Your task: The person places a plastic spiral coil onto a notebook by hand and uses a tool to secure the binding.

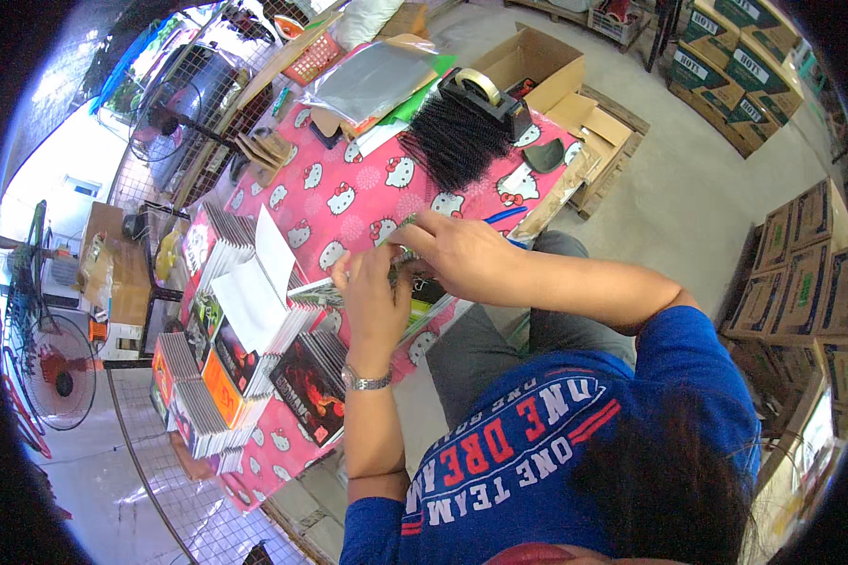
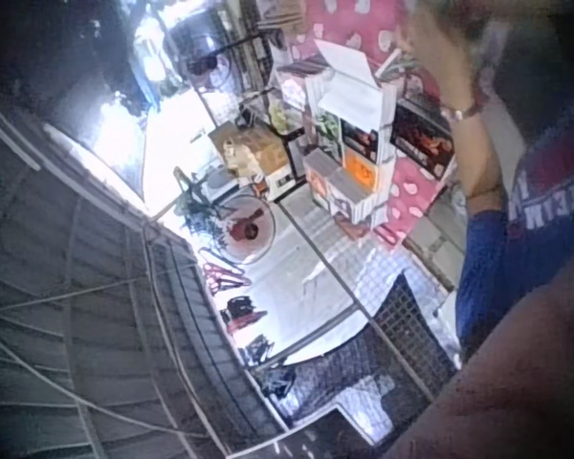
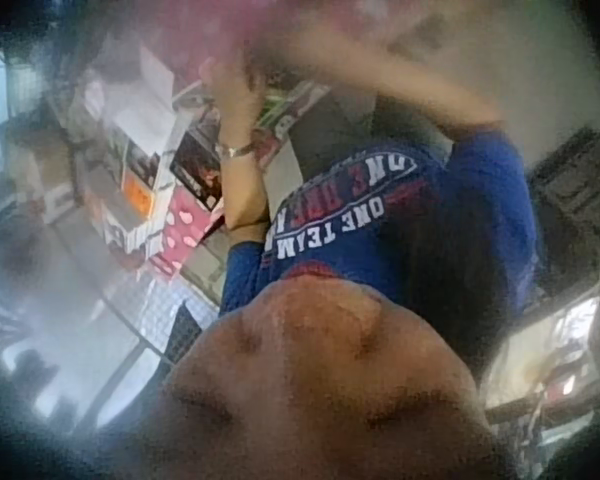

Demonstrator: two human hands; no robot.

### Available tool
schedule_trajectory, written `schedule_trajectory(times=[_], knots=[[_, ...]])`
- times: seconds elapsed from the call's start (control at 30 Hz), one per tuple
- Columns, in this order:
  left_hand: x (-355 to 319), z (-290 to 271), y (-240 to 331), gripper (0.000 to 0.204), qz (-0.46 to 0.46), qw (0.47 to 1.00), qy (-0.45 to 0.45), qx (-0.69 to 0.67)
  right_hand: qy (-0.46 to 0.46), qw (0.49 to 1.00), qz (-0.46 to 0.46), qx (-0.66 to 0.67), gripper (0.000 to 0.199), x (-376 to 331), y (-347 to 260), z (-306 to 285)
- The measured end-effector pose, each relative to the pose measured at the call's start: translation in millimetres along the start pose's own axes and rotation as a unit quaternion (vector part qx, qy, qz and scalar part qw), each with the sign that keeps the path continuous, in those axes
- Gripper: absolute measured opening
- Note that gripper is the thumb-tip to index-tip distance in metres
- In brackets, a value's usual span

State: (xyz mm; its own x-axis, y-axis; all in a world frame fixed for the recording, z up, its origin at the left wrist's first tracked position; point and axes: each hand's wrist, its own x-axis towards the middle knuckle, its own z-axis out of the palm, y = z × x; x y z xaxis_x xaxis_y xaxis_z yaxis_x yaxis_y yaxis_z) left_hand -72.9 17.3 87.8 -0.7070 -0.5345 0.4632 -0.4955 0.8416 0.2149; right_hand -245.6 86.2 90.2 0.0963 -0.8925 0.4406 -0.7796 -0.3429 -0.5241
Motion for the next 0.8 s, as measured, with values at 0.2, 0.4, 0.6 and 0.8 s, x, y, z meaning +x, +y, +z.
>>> schedule_trajectory(times=[0.2,0.4,0.6,0.8], knots=[[0,-4,-6,0.020,-0.007,0.999,-0.031,-0.032,0.097,0.992,0.051,0.064,0.040,18,137,3],[-10,-15,-8,0.021,-0.089,0.991,-0.077,0.069,0.099,0.854,0.310,-0.406,0.036,-56,248,23],[-20,-2,-16,0.029,-0.053,0.996,0.013,-0.065,-0.110,0.896,0.096,0.420,0.045,23,115,-13],[-17,-8,-4,0.030,-0.061,0.993,-0.018,-0.104,-0.432,0.850,-0.029,0.301,0.052,44,72,-10]])
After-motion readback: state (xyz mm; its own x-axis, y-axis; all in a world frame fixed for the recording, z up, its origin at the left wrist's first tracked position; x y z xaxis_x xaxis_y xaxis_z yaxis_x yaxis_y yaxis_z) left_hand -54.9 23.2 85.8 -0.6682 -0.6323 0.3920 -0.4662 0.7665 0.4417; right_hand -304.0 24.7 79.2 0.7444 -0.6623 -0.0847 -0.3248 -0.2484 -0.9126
